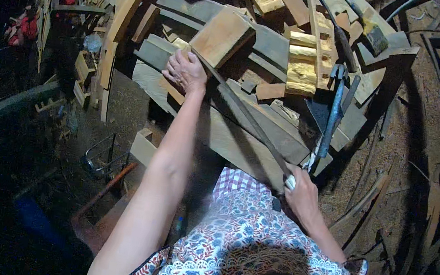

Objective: The person saws a piece of wood using a hand saw.

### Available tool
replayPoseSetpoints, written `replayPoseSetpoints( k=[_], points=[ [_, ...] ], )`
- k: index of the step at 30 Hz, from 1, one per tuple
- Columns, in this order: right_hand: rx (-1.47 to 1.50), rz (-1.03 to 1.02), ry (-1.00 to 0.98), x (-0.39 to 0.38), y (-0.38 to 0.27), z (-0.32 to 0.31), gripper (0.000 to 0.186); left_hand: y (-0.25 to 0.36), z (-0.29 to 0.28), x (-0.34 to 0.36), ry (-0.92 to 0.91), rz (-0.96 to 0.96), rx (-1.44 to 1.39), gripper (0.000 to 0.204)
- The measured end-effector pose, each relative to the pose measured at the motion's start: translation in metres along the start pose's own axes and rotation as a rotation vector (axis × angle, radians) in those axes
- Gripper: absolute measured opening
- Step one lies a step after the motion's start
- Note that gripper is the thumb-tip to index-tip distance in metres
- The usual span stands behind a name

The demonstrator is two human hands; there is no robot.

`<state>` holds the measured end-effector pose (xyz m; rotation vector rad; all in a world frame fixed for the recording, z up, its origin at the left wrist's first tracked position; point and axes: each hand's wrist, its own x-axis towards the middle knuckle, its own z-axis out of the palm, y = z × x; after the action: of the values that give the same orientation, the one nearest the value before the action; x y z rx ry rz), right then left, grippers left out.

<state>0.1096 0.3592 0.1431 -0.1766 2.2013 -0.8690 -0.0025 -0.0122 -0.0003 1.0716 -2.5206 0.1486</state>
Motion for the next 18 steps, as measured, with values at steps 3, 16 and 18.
replayPoseSetpoints(
  k=[3, 16, 18],
  points=[
    [0.006, -0.141, 0.128, 0.044, -0.027, 0.014, 0.038, -0.001, -0.005, -0.001, -0.084, -0.026, -0.003, 0.033],
    [-0.042, -0.112, 0.087, 0.028, -0.018, 0.013, 0.038, 0.002, -0.006, 0.003, -0.071, -0.041, -0.008, 0.037],
    [-0.063, -0.14, 0.046, 0.069, -0.037, 0.016, 0.04, 0.004, -0.007, 0.002, -0.122, -0.031, 0.001, 0.037]
  ],
)
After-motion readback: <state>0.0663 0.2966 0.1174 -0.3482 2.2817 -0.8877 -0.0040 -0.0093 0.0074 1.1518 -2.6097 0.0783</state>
